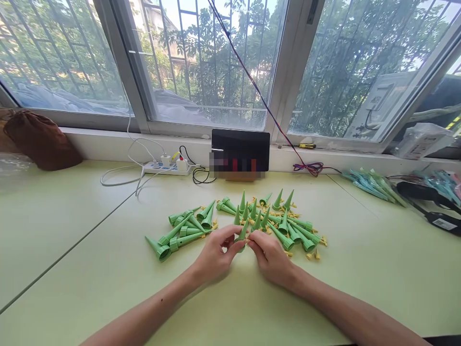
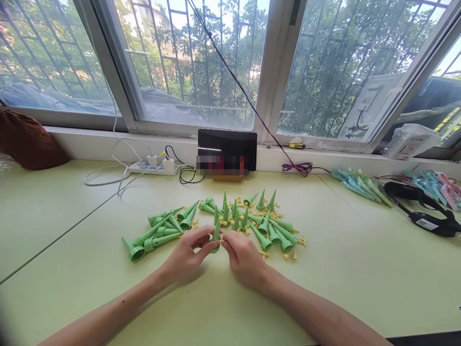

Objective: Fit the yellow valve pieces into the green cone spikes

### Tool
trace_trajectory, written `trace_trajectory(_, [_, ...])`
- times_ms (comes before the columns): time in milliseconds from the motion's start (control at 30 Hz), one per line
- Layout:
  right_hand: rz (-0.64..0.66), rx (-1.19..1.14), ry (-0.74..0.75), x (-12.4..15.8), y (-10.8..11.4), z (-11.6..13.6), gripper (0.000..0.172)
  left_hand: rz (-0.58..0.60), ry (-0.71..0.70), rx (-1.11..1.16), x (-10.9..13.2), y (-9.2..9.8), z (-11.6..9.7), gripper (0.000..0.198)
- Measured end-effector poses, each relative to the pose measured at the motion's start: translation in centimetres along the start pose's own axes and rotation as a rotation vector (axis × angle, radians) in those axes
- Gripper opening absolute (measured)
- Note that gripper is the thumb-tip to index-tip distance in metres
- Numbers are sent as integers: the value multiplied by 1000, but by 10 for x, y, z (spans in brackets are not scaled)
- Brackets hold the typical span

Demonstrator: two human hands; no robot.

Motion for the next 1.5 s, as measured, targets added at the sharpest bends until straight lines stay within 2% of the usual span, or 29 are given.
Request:
trace_trajectory(167, [-27,-64,3,-2,1,3,23,-4,-110,-89,2,0,-5,16])
trace_trajectory(333, [-5,-156,-121,-4,4,9,32,13,-197,-101,4,0,-2,21])
trace_trajectory(433, [33,-230,-178,-5,5,11,34,0,-143,-97,3,-1,-1,20])
trace_trajectory(567, [13,-234,-201,-5,4,9,33,-50,2,-37,1,0,-2,19])
trace_trajectory(833, [-88,-154,-149,-4,4,9,18,2,265,386,-4,-1,-1,40])
trace_trajectory(967, [-96,-119,-107,-4,5,10,18,-16,275,435,-5,1,-6,41])
trace_trajectory(1133, [-96,-79,-56,-3,5,9,22,40,307,465,-4,0,-9,43])
trace_trajectory(1300, [-89,-50,-56,-2,5,7,20,65,305,488,-3,-4,-3,43])
trace_trajectory(1500, [-90,-44,-51,-1,4,4,20,88,225,381,1,-5,9,32])
Point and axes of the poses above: each hand's wrist, its own x-axis away from the middle knuckle, its own y-axis out of the back of the hand, z = x × y, the point moved 1 cm from there along -x, towards the middle knuckle
